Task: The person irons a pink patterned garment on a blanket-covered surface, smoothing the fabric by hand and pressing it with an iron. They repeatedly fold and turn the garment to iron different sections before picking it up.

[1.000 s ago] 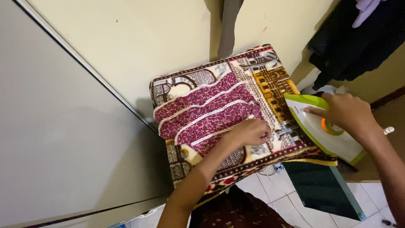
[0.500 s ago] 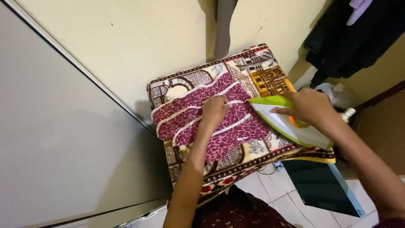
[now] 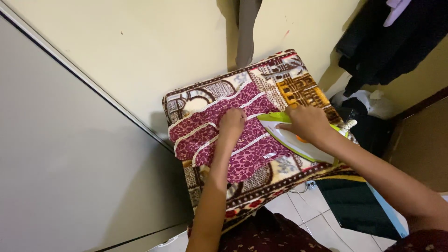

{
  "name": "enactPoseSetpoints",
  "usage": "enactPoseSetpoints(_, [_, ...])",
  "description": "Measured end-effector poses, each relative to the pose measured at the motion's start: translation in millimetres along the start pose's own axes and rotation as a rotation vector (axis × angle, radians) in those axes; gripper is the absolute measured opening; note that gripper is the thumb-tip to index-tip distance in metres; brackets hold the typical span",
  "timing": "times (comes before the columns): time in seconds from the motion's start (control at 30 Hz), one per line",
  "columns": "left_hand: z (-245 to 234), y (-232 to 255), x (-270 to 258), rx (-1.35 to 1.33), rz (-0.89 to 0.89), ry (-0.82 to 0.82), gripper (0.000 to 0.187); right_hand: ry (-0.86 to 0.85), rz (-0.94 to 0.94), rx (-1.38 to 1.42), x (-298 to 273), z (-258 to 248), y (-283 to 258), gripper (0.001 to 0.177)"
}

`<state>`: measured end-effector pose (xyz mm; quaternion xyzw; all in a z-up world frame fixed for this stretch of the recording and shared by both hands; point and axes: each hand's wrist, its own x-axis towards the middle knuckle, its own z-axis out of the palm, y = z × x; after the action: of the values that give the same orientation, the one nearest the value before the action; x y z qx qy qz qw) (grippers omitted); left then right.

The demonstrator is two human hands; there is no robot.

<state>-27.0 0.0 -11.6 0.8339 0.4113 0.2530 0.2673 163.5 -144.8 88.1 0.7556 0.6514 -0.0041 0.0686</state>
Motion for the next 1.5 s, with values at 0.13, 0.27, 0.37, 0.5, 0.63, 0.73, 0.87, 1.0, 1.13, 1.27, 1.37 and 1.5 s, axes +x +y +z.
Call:
enactPoseSetpoints(0.13, [5, 6, 2, 0.055, -0.160, -0.174, 0.018, 0.108, 0.056, -0.055, -3, 7, 4, 0.069])
enactPoseSetpoints(0.27, [2, 18, -1, 0.066, -0.213, -0.229, 0.030, 0.210, 0.087, -0.048, -4, 12, 7, 0.063])
enactPoseSetpoints(0.37, [-5, 31, -5, 0.156, -0.019, -0.207, 0.023, 0.224, 0.064, -0.051, -1, 13, 8, 0.063])
enactPoseSetpoints(0.5, [17, 21, -7, 0.176, 0.145, -0.100, 0.037, 0.178, 0.101, -0.060, 9, 9, 2, 0.065])
enactPoseSetpoints(0.63, [4, 32, -14, 0.065, 0.039, -0.169, 0.040, 0.115, 0.156, -0.068, 23, 12, -3, 0.067])
enactPoseSetpoints(0.73, [6, 29, -13, 0.049, 0.005, -0.152, 0.043, 0.108, 0.120, -0.040, 23, 15, 6, 0.067])
enactPoseSetpoints(0.87, [-11, 47, -14, -0.030, -0.143, -0.219, 0.026, 0.079, 0.030, 0.000, 14, 12, 10, 0.067])
enactPoseSetpoints(1.0, [-11, 45, -16, 0.019, -0.084, -0.204, 0.047, 0.068, 0.071, -0.019, 23, 12, -2, 0.067])
enactPoseSetpoints(1.13, [-12, 48, -17, 0.115, -0.044, -0.232, 0.053, 0.103, 0.138, -0.028, 39, 27, -1, 0.066])
enactPoseSetpoints(1.27, [-13, 52, -16, 0.124, -0.119, -0.286, 0.061, 0.088, 0.145, -0.031, 37, 23, 9, 0.067])
enactPoseSetpoints(1.37, [-17, 55, -14, 0.088, -0.179, -0.342, 0.063, 0.022, 0.163, -0.063, 30, 16, 15, 0.069])
enactPoseSetpoints(1.5, [-14, 47, -13, 0.091, -0.160, -0.303, 0.063, -0.015, 0.136, -0.085, 32, 17, 39, 0.072])
